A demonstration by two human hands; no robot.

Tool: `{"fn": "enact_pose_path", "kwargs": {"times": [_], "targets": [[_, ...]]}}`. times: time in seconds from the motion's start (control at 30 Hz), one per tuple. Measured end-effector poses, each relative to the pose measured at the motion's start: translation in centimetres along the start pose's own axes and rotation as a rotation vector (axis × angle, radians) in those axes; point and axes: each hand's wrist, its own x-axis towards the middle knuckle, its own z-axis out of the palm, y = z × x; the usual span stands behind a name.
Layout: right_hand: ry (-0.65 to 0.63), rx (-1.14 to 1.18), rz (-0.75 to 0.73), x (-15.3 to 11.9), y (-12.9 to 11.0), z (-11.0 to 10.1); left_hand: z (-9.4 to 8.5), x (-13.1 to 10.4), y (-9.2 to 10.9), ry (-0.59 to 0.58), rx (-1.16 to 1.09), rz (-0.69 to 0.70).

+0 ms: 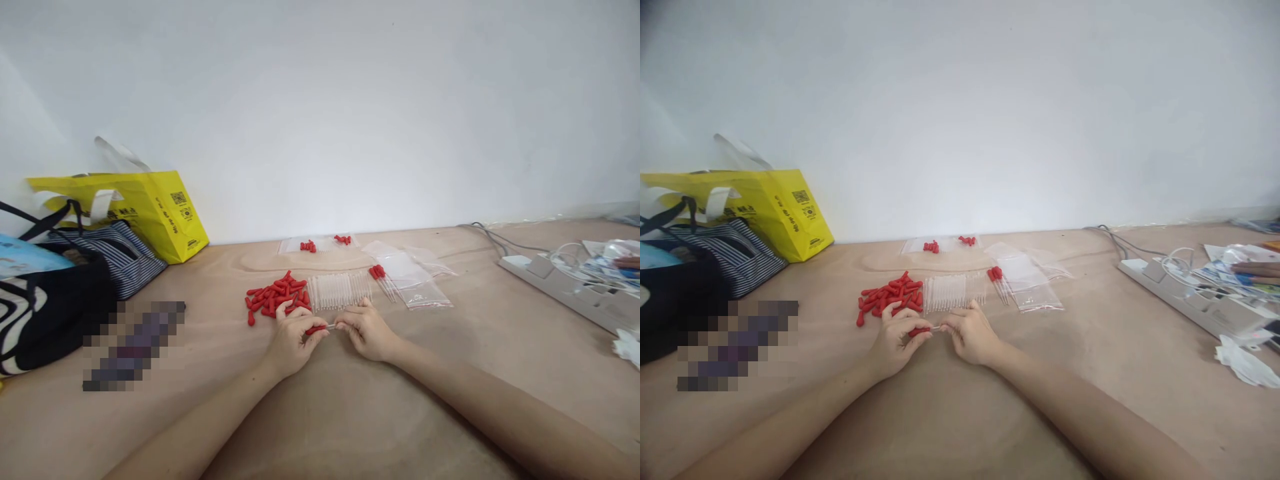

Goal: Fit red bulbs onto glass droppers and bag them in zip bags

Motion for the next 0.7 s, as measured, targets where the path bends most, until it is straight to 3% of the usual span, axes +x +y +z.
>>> {"fn": "enact_pose_path", "kwargs": {"times": [0.4, 0.6, 0.7], "targets": [[-0.065, 0.043, 0.046, 0.2, -0.1, -0.2, 0.2, 0.1, -0.4, -0.069, -0.05, -0.07], [-0.137, -0.019, -0.056, 0.2, 0.0, -0.7, -0.4, 0.0, -0.9, -0.102, -0.012, -0.114], [-0.037, -0.157, 0.039, 0.3, 1.2, -1.5, -0.9, -0.1, -1.2, -0.055, 0.061, -0.138]]}}
